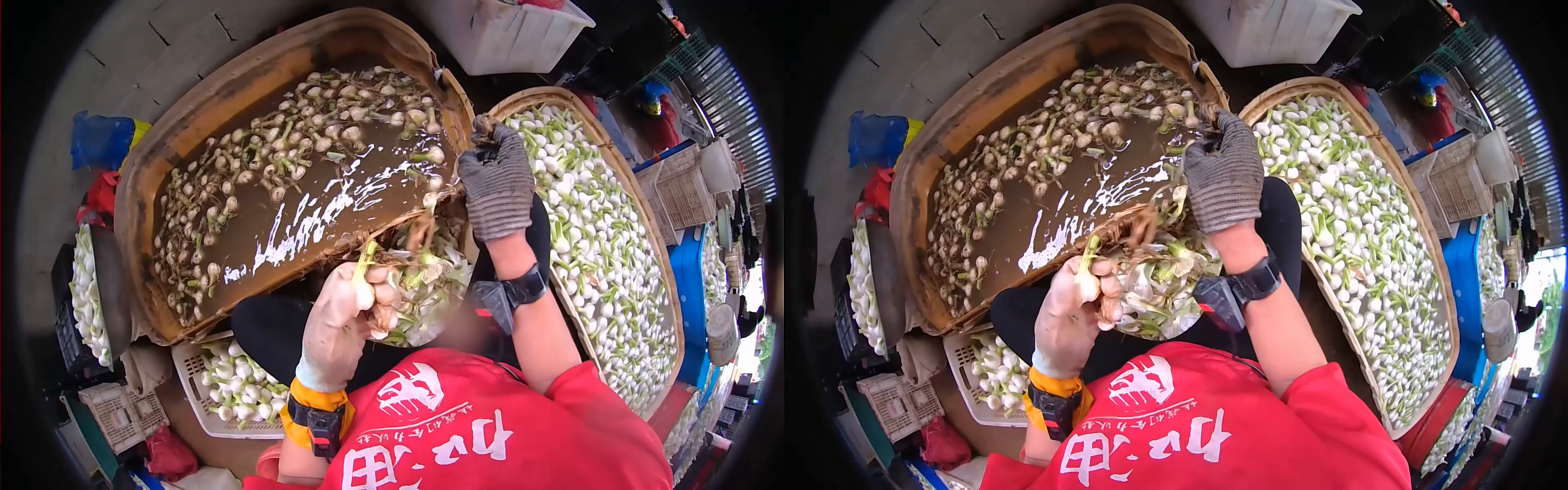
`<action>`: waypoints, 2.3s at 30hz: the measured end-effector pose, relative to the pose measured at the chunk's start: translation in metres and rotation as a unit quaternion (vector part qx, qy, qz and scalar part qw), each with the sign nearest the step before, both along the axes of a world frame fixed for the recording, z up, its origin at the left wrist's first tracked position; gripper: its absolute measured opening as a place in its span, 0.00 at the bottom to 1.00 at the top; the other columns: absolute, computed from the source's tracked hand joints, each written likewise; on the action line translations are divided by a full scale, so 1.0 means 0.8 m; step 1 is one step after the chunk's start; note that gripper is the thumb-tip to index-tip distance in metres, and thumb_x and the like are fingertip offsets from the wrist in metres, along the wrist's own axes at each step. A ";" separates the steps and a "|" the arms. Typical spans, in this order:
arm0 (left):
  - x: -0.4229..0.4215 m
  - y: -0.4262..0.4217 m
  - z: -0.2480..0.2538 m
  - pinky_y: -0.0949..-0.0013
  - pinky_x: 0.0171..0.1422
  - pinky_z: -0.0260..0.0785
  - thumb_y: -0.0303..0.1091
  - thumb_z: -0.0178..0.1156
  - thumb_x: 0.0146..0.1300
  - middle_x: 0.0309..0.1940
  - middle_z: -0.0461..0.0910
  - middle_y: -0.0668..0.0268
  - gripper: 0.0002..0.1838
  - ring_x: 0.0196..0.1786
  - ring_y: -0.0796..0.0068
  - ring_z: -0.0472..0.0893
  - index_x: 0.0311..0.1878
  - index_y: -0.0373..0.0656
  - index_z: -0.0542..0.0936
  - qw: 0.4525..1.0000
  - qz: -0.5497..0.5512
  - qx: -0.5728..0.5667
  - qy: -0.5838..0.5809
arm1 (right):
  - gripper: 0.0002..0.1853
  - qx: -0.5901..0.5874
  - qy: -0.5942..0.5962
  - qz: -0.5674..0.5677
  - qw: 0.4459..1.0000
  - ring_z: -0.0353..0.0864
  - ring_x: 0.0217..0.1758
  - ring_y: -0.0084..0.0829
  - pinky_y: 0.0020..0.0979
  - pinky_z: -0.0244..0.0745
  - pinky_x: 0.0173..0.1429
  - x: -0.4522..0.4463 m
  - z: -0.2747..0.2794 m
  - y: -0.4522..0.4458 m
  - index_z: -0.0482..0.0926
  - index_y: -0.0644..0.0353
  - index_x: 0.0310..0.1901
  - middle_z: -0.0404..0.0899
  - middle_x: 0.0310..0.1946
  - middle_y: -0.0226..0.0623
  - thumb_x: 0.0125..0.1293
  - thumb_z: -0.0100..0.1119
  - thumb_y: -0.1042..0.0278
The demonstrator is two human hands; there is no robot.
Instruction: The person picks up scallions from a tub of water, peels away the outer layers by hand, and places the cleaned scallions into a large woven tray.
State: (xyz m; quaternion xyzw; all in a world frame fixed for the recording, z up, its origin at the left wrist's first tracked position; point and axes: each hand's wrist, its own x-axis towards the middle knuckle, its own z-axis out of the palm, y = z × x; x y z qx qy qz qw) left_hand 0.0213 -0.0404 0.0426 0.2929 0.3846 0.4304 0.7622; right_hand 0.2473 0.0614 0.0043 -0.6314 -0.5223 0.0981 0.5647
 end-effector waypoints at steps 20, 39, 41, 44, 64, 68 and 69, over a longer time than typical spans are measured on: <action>0.000 0.030 -0.097 0.72 0.37 0.79 0.22 0.47 0.68 0.33 0.79 0.64 0.16 0.30 0.75 0.80 0.57 0.29 0.73 0.994 0.059 -0.009 0.091 | 0.19 -0.213 -0.061 0.303 0.927 0.81 0.35 0.44 0.38 0.75 0.39 -0.068 0.019 -0.082 0.79 0.58 0.37 0.79 0.32 0.42 0.51 0.73 0.55; -0.106 0.029 -0.083 0.74 0.34 0.75 0.20 0.49 0.64 0.38 0.80 0.61 0.34 0.30 0.77 0.78 0.75 0.42 0.57 0.893 0.300 0.204 0.265 | 0.14 -0.238 0.192 0.305 0.902 0.79 0.37 0.25 0.29 0.75 0.47 -0.090 -0.026 -0.041 0.79 0.63 0.43 0.81 0.34 0.34 0.58 0.70 0.68; -0.202 -0.016 -0.073 0.76 0.36 0.76 0.21 0.53 0.62 0.41 0.81 0.60 0.34 0.32 0.78 0.80 0.73 0.42 0.60 0.806 0.449 0.156 0.354 | 0.15 -0.230 0.194 0.275 0.913 0.78 0.37 0.26 0.29 0.75 0.47 -0.079 -0.024 -0.029 0.78 0.64 0.43 0.80 0.33 0.35 0.59 0.70 0.67; -0.405 -0.181 -0.122 0.74 0.45 0.74 0.26 0.55 0.63 0.38 0.81 0.62 0.18 0.40 0.74 0.80 0.56 0.34 0.78 0.655 0.440 -0.022 0.613 | 0.17 -0.264 -0.116 0.242 0.926 0.78 0.33 0.34 0.32 0.74 0.42 -0.038 -0.060 -0.017 0.79 0.64 0.41 0.80 0.32 0.41 0.59 0.71 0.61; -0.197 0.232 -0.099 0.74 0.53 0.72 0.34 0.55 0.71 0.49 0.81 0.63 0.16 0.49 0.76 0.79 0.58 0.38 0.78 0.836 -0.033 0.163 0.523 | 0.15 -0.408 -0.182 0.462 0.766 0.82 0.48 0.46 0.42 0.76 0.53 0.004 -0.123 0.026 0.86 0.54 0.43 0.84 0.43 0.43 0.53 0.68 0.60; 0.036 0.334 -0.187 0.73 0.63 0.67 0.50 0.48 0.75 0.61 0.76 0.62 0.26 0.60 0.73 0.76 0.67 0.43 0.71 0.827 -0.374 0.189 0.375 | 0.21 -0.453 -0.296 0.514 0.666 0.84 0.41 0.47 0.44 0.78 0.45 0.001 -0.129 0.030 0.87 0.57 0.37 0.85 0.35 0.42 0.56 0.66 0.45; 0.085 0.348 -0.220 0.73 0.71 0.61 0.53 0.45 0.76 0.65 0.74 0.61 0.29 0.67 0.72 0.71 0.67 0.39 0.70 0.792 -0.425 0.237 0.368 | 0.24 -0.429 -0.303 0.535 0.661 0.84 0.40 0.47 0.45 0.78 0.45 0.005 -0.133 0.026 0.87 0.58 0.36 0.85 0.33 0.43 0.57 0.64 0.42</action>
